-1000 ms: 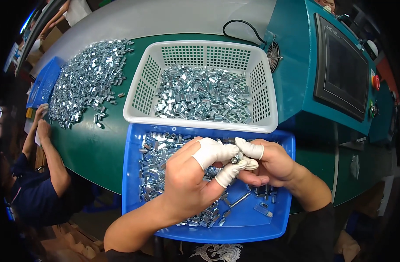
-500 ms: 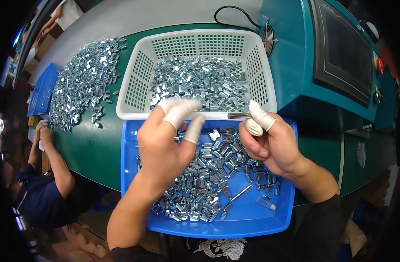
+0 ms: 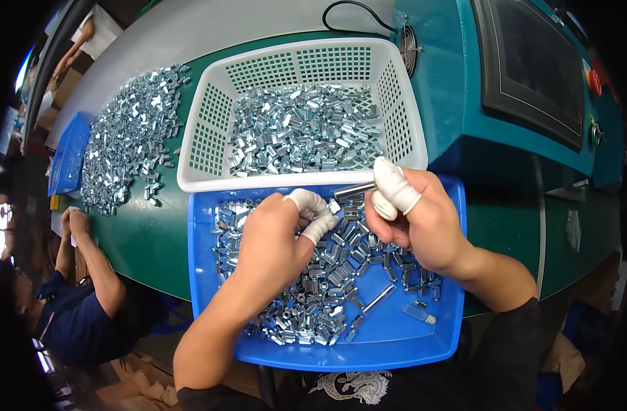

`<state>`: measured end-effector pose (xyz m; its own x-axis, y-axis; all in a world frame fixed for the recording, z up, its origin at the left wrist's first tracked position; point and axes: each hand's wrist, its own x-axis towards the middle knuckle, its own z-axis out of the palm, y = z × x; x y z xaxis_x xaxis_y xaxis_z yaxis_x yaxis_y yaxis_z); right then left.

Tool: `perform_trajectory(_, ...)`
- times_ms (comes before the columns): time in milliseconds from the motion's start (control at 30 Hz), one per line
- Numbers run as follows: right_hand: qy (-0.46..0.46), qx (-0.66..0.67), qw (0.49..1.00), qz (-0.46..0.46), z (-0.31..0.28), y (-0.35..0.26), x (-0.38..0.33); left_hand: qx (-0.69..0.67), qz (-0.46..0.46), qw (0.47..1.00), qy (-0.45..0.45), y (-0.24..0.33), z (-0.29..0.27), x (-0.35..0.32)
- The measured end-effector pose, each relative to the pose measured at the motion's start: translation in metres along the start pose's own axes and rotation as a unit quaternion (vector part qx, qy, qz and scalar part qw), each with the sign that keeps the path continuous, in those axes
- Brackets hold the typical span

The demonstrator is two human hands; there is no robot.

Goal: Assembling or inspecting small metal clips at a manual workstation.

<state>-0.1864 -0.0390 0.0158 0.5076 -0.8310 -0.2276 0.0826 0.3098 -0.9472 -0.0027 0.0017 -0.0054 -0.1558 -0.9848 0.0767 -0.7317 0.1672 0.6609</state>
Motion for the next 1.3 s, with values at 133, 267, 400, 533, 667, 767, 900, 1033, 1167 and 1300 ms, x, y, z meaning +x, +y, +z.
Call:
perform_trajectory(133,-0.006,-0.058,0.995,-0.08,-0.002,0.008,-0.001,-0.235,0.017,0.964,0.123,0.01,-0.01,-0.005)
perform_trajectory(267,-0.028,-0.068,0.993,-0.094,0.001,0.014,-0.001,-0.239,0.059,0.961,0.128,0.007,-0.009,-0.007)
perform_trajectory(400,-0.055,-0.072,0.99,-0.106,0.002,0.013,-0.003,-0.219,0.096,0.967,0.092,0.008,-0.015,-0.012)
perform_trajectory(533,-0.049,-0.088,0.988,-0.115,0.002,0.013,-0.005,-0.305,0.009,0.95,0.06,0.012,-0.016,-0.013)
perform_trajectory(667,-0.052,-0.122,0.986,-0.1,0.006,0.01,-0.005,-0.12,0.171,0.971,0.119,0.007,-0.017,-0.007)
perform_trajectory(767,-0.063,-0.057,0.996,-0.031,0.002,0.004,-0.004,-0.085,0.222,0.965,0.108,0.005,-0.016,-0.007)
perform_trajectory(900,-0.053,-0.105,0.987,-0.106,0.003,0.012,-0.005,-0.43,-0.018,0.901,0.05,0.014,-0.007,-0.015)
perform_trajectory(1033,-0.041,-0.129,0.985,-0.104,0.004,0.011,-0.005,-0.31,0.034,0.945,0.097,0.011,-0.002,-0.014)
perform_trajectory(1167,-0.1,-0.072,0.992,-0.024,0.0,0.005,-0.005,-0.087,0.243,0.948,0.187,0.013,-0.005,-0.007)
perform_trajectory(1300,-0.148,-0.059,0.987,0.035,0.0,0.0,-0.001,-0.093,0.242,0.947,0.189,0.012,-0.007,-0.008)
